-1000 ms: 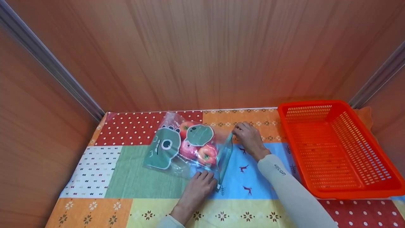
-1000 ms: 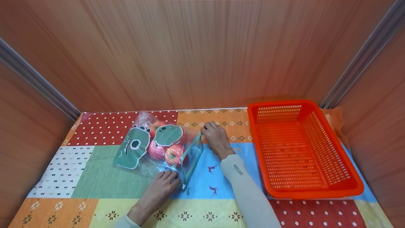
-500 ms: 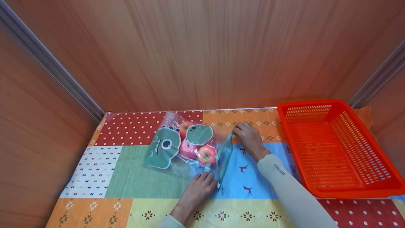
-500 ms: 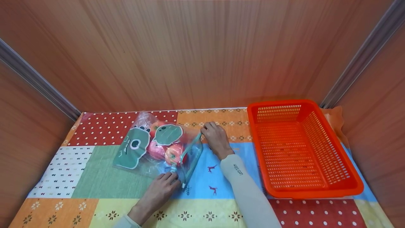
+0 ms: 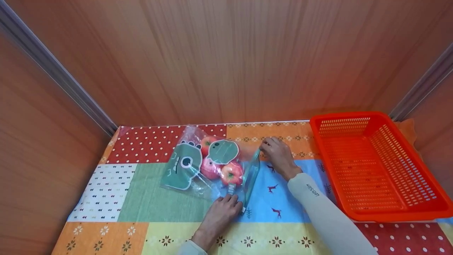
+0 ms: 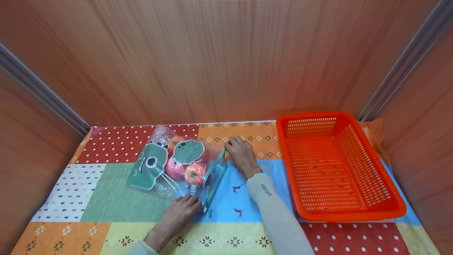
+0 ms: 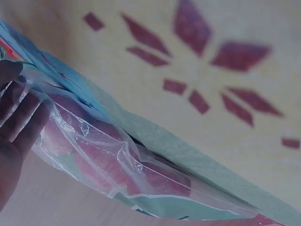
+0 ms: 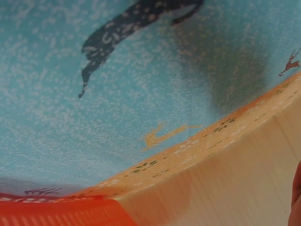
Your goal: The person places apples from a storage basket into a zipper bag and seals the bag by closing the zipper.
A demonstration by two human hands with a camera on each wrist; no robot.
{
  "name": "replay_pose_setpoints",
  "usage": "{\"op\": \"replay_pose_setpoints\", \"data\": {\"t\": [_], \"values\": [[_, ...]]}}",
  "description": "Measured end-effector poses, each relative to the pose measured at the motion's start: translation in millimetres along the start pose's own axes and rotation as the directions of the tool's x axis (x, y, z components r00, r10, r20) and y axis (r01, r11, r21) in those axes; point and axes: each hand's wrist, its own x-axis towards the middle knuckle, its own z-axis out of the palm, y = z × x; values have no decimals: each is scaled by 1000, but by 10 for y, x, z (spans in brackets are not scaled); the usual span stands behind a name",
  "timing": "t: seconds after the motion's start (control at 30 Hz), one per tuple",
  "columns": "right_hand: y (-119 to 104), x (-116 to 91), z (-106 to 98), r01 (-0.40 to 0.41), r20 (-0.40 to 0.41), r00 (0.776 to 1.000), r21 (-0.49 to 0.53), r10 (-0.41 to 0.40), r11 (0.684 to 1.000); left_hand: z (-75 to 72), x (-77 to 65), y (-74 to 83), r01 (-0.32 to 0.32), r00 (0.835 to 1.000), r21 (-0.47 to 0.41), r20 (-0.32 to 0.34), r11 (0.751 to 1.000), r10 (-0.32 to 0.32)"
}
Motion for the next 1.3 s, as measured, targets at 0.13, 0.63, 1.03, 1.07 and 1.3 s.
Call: {"op": "replay_pose_setpoints", "data": {"t": [0.13,0.63,1.03,1.07,1.3], "values": [[10,-8,6,51,-24,998,-52,-52,997,-33,-11,-2,-1,999,-28,42,1000,2],[42,-48,-57,60,-77,995,-70,-66,996,-54,-143,-88,45,980,-224,-178,974,-86],[-6,-98,-163,41,-92,995,-97,-50,994,-50,-168,-99,124,855,-366,-433,923,-286],[-16,-105,-175,39,-92,995,-89,-47,995,-57,-170,-100,132,844,-378,-442,916,-304],[-66,-145,-278,8,-102,995,-77,-15,997,-140,-171,-110,184,785,-496,-446,849,-431]]}}
